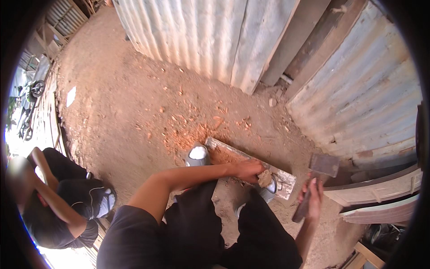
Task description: The person uses a small axe to repeatedly strike and carve a piece of wood resting on a wooden plank. The person holds the wood steady with their left hand while striking with the right hand, producing wood shavings.
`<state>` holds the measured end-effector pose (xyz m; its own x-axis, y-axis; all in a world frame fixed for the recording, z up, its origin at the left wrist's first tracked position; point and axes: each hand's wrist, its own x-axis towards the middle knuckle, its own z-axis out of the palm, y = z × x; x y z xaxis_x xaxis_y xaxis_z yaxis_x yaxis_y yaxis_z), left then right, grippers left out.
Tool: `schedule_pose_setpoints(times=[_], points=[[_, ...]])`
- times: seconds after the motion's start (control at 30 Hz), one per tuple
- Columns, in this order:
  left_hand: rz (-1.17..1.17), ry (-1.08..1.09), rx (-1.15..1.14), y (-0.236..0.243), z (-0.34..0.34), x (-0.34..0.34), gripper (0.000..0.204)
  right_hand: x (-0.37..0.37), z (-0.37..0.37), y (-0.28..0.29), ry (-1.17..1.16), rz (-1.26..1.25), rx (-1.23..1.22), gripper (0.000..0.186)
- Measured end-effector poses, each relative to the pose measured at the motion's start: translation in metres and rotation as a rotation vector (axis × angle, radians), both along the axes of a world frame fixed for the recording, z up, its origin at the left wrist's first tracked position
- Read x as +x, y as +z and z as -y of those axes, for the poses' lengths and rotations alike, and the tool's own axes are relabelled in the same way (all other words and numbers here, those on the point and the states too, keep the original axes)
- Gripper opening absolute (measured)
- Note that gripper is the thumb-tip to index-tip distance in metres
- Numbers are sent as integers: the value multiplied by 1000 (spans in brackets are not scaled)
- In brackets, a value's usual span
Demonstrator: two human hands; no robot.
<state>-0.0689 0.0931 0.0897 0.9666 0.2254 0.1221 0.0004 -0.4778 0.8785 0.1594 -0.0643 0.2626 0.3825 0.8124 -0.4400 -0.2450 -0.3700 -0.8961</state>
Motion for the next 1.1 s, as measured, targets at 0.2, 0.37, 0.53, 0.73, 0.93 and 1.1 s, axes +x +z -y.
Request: schedule_pose_setpoints(times=[0.2,0.37,0.53,0.73,0.93,1.1], points=[[-12,73,92,-57,39,36,39,-10,8,-91,111,-95,-295,34],[-27,200,-6,-72,60,40,39,-29,18,-125,106,-174,-275,32],[-65,292,-78,-76,65,27,35,-28,14,-121,98,-195,-300,31],[-85,316,-37,-74,61,25,42,-11,13,-104,70,-88,-296,30],[-154,363,-68,-82,59,34,32,-8,24,-101,-57,27,-237,31],[-165,304,-38,-94,58,39,29,-21,45,-133,188,179,-372,27]])
